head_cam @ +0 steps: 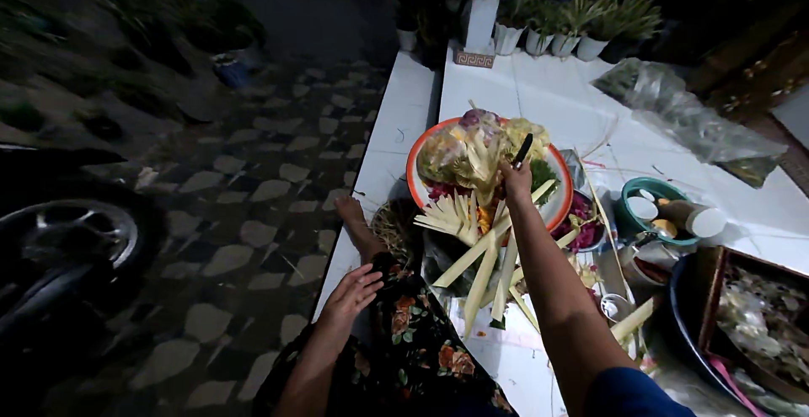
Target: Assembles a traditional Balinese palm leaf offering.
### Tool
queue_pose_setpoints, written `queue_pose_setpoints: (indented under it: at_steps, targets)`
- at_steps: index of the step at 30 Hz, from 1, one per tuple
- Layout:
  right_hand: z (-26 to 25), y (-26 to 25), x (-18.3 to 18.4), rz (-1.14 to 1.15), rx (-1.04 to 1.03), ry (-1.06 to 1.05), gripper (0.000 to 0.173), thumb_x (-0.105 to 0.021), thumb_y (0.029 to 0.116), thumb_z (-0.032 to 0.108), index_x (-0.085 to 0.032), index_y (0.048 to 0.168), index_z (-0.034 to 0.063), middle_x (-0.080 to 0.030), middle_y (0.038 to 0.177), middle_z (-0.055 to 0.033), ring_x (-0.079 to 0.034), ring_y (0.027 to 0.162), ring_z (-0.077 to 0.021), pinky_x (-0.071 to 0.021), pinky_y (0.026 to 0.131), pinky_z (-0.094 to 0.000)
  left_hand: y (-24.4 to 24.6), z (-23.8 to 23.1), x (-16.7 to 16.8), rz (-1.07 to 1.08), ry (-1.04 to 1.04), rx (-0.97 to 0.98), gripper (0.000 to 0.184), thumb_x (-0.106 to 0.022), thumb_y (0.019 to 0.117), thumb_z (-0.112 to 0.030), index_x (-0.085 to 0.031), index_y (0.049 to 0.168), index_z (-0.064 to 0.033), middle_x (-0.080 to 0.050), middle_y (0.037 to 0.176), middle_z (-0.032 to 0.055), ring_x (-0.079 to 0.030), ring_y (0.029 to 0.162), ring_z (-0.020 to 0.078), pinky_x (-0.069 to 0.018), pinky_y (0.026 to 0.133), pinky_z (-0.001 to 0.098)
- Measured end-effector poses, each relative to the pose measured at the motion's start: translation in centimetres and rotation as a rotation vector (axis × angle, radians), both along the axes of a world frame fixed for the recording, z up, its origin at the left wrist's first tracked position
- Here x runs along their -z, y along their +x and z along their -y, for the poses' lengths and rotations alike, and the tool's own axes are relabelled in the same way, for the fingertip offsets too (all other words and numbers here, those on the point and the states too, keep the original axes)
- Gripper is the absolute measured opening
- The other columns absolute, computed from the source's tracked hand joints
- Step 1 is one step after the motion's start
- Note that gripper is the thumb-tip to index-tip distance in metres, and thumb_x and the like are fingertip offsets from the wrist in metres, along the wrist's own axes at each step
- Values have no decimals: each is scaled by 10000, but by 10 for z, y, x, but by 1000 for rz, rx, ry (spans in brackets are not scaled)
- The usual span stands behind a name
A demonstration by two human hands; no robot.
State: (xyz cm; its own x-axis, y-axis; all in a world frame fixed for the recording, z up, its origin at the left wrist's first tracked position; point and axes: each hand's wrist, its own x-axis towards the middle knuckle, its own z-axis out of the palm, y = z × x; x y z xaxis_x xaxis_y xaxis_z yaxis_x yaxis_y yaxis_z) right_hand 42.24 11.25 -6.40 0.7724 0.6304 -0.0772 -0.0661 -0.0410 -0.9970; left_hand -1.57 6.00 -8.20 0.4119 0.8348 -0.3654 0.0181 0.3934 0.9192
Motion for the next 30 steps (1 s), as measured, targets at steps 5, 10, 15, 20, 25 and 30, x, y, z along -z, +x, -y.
queue_pose_setpoints:
  at_steps: [5, 10, 15, 20, 25, 30]
  targets:
    - [58, 11, -11, 190, 66, -11, 614, -617, 1017, 245, -352, 1553, 110, -601, 1360, -112, -594, 707, -153, -500, 562, -332, -1, -6, 9, -58, 9, -6, 429, -382, 1099, -255, -467, 1471, -61, -652, 1331, 131, -667, 1174, 266, -555, 995, 425]
    - [200, 8, 34, 444, 165, -139, 464, -515, 1077, 299, -472, 1475, 65, -659, 1224, -142, -658, 880, -209, -567, 766, -416, 3, -9, 14, -99, 25, 38, 430, -375, 1100, -257, -463, 1472, -61, -656, 1331, 116, -671, 1168, 254, -557, 987, 416]
    - [352, -40, 110, 516, -111, -832, 388, -461, 1075, 225, -592, 1393, 45, -712, 1022, -218, -696, 917, -394, -539, 851, -630, 13, -16, 20, -135, 8, 82, 440, -392, 1090, -261, -452, 1475, -56, -647, 1327, 126, -670, 1151, 240, -552, 972, 399]
    - [423, -64, 144, 545, -225, -1140, 373, -477, 1062, 212, -616, 1406, 167, -707, 1224, -178, -695, 1073, -412, -532, 896, -653, 15, -12, 31, -245, 29, 158, 421, -408, 1097, -267, -476, 1459, -64, -653, 1322, 132, -672, 1150, 240, -550, 969, 402]
    - [402, -50, 115, 714, -174, -995, 491, -605, 1008, 301, -569, 1465, 126, -569, 1441, -217, -538, 1298, -476, -415, 1036, -687, -1, 4, 22, -302, 75, 161, 425, -413, 1097, -280, -479, 1460, -69, -650, 1321, 131, -678, 1130, 228, -555, 949, 389]
    - [347, -28, 99, 421, -152, -704, 383, -499, 1077, 265, -623, 1383, 70, -649, 1344, -183, -643, 1201, -357, -489, 1046, -564, -31, 38, 2, -276, 120, 104, 430, -385, 1098, -273, -460, 1467, -63, -647, 1337, 115, -683, 1128, 222, -570, 927, 377]
